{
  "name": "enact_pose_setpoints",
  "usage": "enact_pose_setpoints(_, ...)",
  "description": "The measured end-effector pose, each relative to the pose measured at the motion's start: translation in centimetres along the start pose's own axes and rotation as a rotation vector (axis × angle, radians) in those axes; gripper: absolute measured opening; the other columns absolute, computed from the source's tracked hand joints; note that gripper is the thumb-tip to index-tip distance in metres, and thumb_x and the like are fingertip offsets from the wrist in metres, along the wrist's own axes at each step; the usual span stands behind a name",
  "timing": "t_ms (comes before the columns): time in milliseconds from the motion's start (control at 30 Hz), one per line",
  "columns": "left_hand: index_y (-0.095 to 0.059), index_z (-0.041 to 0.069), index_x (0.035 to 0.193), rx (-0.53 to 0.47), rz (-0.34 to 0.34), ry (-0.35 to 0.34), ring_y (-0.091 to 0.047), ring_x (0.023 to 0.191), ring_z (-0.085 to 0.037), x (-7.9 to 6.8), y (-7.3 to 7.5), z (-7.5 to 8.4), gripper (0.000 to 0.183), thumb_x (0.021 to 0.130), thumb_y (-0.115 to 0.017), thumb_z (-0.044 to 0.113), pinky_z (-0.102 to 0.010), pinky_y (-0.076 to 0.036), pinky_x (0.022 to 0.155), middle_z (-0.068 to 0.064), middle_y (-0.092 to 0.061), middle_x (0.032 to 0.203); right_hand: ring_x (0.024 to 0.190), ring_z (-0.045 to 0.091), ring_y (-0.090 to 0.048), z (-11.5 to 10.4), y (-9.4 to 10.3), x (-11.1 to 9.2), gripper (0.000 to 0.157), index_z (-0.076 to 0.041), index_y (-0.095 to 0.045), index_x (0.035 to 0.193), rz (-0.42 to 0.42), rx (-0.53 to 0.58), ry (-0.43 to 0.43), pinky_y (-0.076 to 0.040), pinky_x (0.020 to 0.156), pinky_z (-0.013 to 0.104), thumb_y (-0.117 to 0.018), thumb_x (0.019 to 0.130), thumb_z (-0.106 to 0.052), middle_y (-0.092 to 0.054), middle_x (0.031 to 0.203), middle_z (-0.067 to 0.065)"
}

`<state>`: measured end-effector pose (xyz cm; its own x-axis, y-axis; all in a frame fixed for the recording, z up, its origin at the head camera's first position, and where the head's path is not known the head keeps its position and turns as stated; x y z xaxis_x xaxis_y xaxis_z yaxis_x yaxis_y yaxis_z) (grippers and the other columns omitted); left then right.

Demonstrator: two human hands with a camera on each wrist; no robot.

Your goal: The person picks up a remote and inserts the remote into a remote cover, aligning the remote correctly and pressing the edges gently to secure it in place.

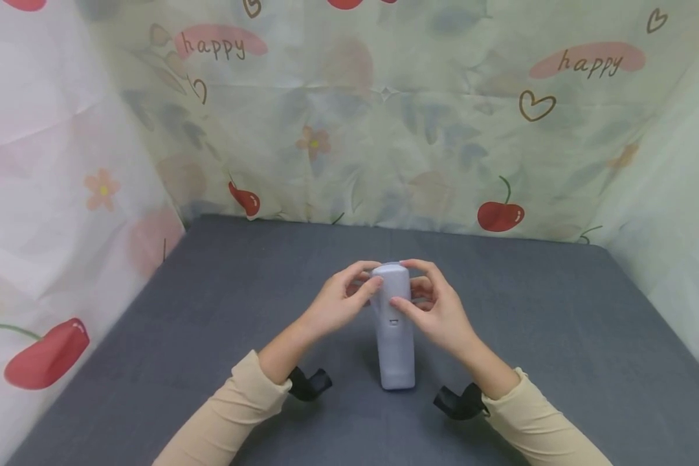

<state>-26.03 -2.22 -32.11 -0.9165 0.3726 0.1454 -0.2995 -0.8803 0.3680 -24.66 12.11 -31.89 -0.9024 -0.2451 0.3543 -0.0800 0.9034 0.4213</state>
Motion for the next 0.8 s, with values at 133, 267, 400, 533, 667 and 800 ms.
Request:
enact_pose_setpoints(133, -0.058, 0.012, 0.123, 0.011, 0.054, -0.01, -0.065, 0.091, -0.024, -0.1, 0.9, -0.1, 0.03, 0.097, -0.05, 0.026, -0.035, -0.056, 0.075, -0.013, -0.062, 0.117, 0.085, 0.021, -0.065, 0.2, 0.1, 0.0, 0.055, -0.015, -0.042, 0.131, 0.003, -0.012, -0.009, -0.055, 0.072, 0.027, -0.069, 0.083, -0.011, -0.066, 0.1, 0.018)
enact_pose_setpoints(267, -0.063, 0.009, 0.116, 0.072, 0.095, -0.04, -0.063, 0.076, -0.019, -0.2, 1.6, 0.2, 0.024, 0.096, -0.052, 0.018, -0.027, -0.053, 0.063, -0.01, -0.067, 0.105, 0.085, 0.022, -0.065, 0.2, 0.1, -0.1, 0.055, -0.016, -0.042, 0.131, 0.001, -0.012, -0.015, -0.055, 0.072, 0.028, -0.07, 0.083, -0.012, -0.066, 0.1, 0.017)
enact_pose_setpoints(400, -0.065, 0.004, 0.111, 0.093, 0.08, -0.038, -0.06, 0.07, -0.015, -0.1, 1.5, 0.2, 0.022, 0.094, -0.055, 0.013, -0.023, -0.05, 0.061, -0.012, -0.068, 0.098, 0.085, 0.021, -0.065, 0.1, 0.1, -0.1, 0.055, -0.016, -0.042, 0.13, -0.002, -0.012, -0.014, -0.055, 0.072, 0.031, -0.07, 0.083, -0.011, -0.066, 0.1, 0.017)
enact_pose_setpoints(533, -0.064, 0.0, 0.111, 0.067, 0.045, -0.019, -0.062, 0.072, -0.012, 0.1, 1.1, -0.2, 0.023, 0.093, -0.056, 0.012, -0.024, -0.052, 0.065, -0.015, -0.069, 0.097, 0.084, 0.019, -0.065, -0.1, 0.1, -0.2, 0.056, -0.016, -0.041, 0.13, -0.015, -0.02, -0.006, -0.055, 0.073, 0.032, -0.07, 0.083, -0.011, -0.066, 0.101, 0.016)
enact_pose_setpoints(667, -0.064, -0.001, 0.113, 0.003, -0.021, 0.019, -0.062, 0.08, -0.024, 0.1, 0.7, -0.5, 0.024, 0.094, -0.054, 0.01, -0.025, -0.051, 0.069, -0.017, -0.068, 0.098, 0.084, 0.016, -0.065, -0.4, -0.1, -0.3, 0.057, -0.018, -0.041, 0.13, -0.038, -0.021, 0.014, -0.055, 0.073, 0.029, -0.07, 0.083, -0.012, -0.067, 0.101, 0.014)
enact_pose_setpoints(800, -0.065, 0.0, 0.112, -0.056, -0.091, 0.079, -0.06, 0.085, -0.026, -0.1, 0.4, -0.8, 0.024, 0.095, -0.053, 0.011, -0.025, -0.05, 0.073, -0.015, -0.067, 0.098, 0.084, 0.013, -0.064, -0.7, -0.2, -0.3, 0.056, -0.018, -0.041, 0.13, -0.07, -0.017, 0.038, -0.055, 0.073, 0.028, -0.071, 0.082, -0.012, -0.067, 0.102, 0.013)
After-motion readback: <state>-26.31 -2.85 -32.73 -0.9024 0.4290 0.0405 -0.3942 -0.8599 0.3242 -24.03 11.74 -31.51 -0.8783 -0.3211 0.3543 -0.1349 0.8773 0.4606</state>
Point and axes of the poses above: each hand's wrist, its own x-axis towards the middle knuckle, its own y-axis out of the back of the hand, z = x × y, the point moved 8 cm from there along x, towards the middle knuckle
